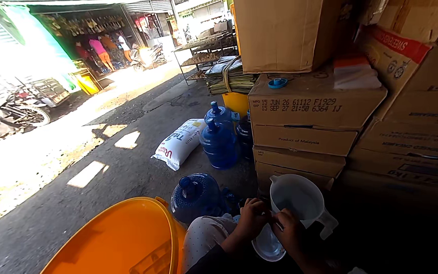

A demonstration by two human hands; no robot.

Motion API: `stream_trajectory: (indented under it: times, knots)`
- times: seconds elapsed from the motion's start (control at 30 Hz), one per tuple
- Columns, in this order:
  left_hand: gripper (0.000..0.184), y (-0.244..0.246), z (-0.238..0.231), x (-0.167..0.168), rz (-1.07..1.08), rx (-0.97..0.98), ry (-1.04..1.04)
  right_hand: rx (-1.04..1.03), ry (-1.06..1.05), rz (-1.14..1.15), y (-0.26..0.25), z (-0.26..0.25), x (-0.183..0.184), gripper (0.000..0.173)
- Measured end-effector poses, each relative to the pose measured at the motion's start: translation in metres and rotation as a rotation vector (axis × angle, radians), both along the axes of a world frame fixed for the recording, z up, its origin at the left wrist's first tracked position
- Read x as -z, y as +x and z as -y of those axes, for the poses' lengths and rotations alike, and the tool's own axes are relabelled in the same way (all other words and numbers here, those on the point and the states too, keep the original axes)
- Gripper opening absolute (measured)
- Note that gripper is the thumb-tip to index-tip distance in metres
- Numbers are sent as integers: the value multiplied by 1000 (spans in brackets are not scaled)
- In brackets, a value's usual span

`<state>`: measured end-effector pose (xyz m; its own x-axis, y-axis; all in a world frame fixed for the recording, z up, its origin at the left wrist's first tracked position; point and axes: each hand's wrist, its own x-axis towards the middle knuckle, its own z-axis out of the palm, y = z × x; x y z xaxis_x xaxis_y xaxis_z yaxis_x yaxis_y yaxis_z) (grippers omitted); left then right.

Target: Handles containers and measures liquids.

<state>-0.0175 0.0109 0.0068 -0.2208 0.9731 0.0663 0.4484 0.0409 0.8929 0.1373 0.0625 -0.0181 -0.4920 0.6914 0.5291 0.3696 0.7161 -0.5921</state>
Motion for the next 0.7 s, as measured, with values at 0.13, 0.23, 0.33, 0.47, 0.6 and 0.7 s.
stream_trajectory:
  times: [0.13, 0.23, 0.33, 0.47, 0.6, 0.7]
  knots:
    - [10, 0, -1, -1, -17, -42, 16, -49, -16, -91, -3, 1, 5, 12]
    - [11, 3, 2, -2, -205, -61, 107, -113, -224, -53, 3, -7, -9, 25]
    - [10, 5, 1, 8, -488, -72, 323, -195, -241, -38, 6, -15, -8, 29]
    - [10, 3, 2, 12, -451, 20, 355, -172, -323, -59, 7, -18, -13, 16]
    - [10, 0, 1, 10, -343, 75, 333, -169, -323, -46, 5, -18, -13, 16]
    - [11, -3, 0, 7, -390, 76, 337, -205, -362, 3, 5, -18, -15, 26]
